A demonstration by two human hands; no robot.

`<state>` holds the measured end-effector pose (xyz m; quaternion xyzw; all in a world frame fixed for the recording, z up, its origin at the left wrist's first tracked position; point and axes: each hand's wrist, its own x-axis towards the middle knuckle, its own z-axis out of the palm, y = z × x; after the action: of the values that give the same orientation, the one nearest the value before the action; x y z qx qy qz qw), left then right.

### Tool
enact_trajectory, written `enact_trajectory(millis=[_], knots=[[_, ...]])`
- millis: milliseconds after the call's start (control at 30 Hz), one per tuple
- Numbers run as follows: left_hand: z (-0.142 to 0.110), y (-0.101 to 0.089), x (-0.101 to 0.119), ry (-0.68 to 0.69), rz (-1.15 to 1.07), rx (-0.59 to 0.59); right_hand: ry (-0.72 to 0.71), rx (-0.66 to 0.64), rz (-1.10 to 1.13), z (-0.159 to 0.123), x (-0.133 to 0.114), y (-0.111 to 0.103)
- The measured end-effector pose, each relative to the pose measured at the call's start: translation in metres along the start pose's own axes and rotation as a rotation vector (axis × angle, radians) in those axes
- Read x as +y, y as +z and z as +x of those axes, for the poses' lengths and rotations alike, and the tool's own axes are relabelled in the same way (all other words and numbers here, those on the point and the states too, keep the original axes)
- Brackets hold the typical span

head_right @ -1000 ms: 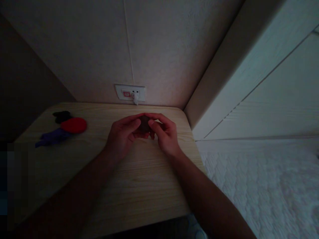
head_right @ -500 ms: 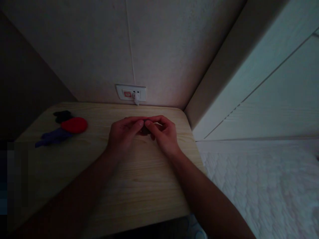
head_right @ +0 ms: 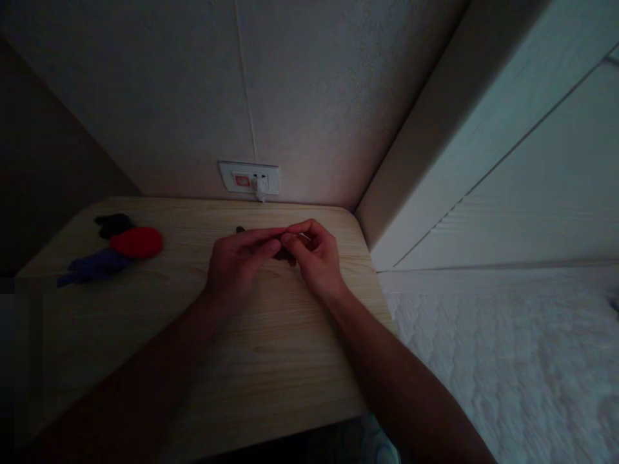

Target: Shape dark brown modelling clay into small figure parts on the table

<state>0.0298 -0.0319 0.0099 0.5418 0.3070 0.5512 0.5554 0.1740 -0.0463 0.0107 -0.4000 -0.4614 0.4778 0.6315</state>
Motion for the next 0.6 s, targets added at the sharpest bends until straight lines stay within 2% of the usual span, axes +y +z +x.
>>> enact_trajectory(millis=[200,400,600], knots=[[-0.001,0.004,0.003,0.012,-0.033,0.015,-0.042,0.032,-0.036,-0.002,0.002,0.001],[0.001,0.004,-0.004,-0.064,-0.210,0.005,-0.184,0.048,-0.099,-0.003,-0.007,0.001],[0.002,0.001,-0.007,-0.063,-0.148,0.053,-0.241,0.026,-0.153,-0.001,-0.007,-0.003]])
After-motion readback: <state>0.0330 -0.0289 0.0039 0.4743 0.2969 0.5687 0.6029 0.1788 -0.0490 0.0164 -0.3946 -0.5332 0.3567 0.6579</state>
